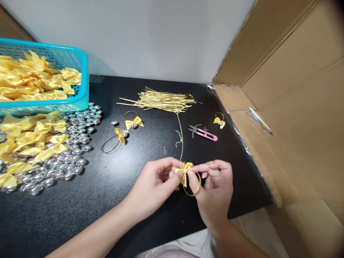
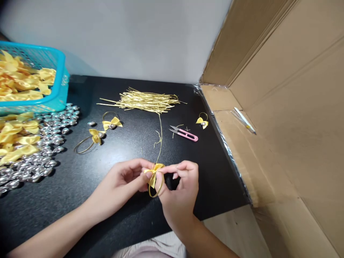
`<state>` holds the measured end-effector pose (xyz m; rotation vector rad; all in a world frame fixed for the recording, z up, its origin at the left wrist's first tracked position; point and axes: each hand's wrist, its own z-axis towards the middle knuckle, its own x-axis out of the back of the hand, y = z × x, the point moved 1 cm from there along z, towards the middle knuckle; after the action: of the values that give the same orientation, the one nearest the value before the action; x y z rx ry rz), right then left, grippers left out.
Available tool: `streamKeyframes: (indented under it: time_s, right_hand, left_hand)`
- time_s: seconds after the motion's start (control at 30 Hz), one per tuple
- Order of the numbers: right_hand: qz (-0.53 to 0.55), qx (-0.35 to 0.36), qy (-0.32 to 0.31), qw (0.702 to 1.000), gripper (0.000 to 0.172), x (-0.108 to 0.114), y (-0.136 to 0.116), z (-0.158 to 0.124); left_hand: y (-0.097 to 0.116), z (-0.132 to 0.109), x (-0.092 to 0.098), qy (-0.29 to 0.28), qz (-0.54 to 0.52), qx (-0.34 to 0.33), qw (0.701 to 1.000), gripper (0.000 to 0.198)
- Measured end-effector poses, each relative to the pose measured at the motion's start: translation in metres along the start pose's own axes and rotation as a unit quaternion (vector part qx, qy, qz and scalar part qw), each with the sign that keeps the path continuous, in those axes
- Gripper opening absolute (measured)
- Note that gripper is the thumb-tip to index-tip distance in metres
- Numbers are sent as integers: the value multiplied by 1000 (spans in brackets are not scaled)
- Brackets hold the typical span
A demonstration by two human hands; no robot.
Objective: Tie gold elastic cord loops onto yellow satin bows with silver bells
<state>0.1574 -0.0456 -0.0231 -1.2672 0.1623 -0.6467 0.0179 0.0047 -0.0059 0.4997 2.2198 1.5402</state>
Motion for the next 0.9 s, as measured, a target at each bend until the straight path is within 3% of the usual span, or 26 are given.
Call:
streamKeyframes:
  time_s: [0.17,0.5,0.9]
  right_hand:
    - [29,20,1,999,37,-3,-3,1]
    - [25,27,20,999,35,-4,-2,-1]
    - [18,-12,4,1000,31,-6,0,1]
  left_hand:
    - [3,1,-2,6,-6,-1,1000,25]
    - [-2,0,0,21,27,-23,999,21]
    - [-1,-3,0,32,114,-115,986,19]
